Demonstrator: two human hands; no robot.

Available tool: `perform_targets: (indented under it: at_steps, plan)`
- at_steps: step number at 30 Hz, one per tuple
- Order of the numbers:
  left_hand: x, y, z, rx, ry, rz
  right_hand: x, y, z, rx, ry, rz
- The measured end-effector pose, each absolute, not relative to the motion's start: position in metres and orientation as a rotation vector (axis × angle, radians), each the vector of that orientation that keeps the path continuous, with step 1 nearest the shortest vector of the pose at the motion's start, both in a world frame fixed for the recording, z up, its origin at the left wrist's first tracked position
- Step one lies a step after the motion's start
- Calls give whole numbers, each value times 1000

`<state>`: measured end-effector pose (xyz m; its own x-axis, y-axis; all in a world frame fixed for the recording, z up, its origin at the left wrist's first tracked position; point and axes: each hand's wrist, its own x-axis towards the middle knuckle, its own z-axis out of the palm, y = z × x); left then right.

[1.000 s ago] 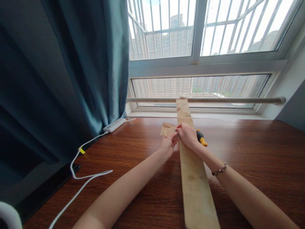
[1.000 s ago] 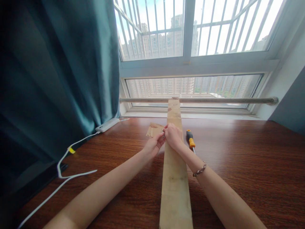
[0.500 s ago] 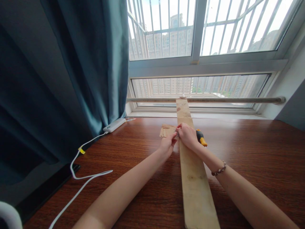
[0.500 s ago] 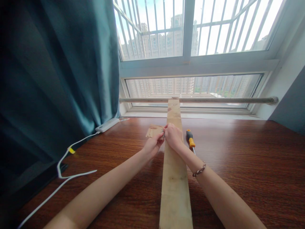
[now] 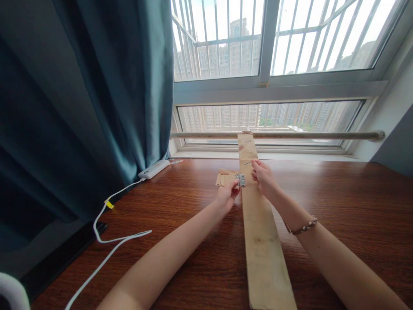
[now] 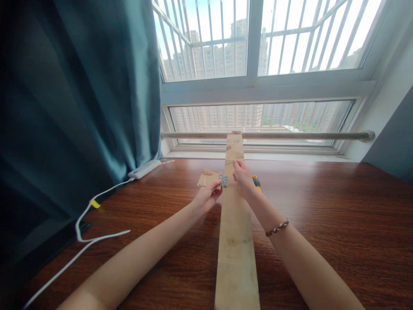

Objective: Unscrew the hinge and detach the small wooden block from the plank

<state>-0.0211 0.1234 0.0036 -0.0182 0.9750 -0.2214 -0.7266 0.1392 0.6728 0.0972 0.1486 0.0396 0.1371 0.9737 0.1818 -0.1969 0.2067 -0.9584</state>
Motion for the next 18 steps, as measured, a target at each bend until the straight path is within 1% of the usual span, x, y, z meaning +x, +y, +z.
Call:
perform_targets:
  at_steps: [2, 6, 10, 13, 18]
  plan:
    - [-21, 124, 3, 411, 747, 1404, 105, 147, 51, -945, -933, 1181]
    - [-23, 124, 1, 414, 736, 1387, 129, 146, 71, -944, -847, 1289]
    - [-23, 123, 0, 432, 777, 1367, 164, 148, 76, -1054, -874, 1311]
    - [-22, 122, 1, 447, 786, 1372, 190, 150, 61, -1236, -936, 1242]
    - [-21, 120, 5, 437, 769, 1352, 222, 153, 14, -1675, -1106, 1038]
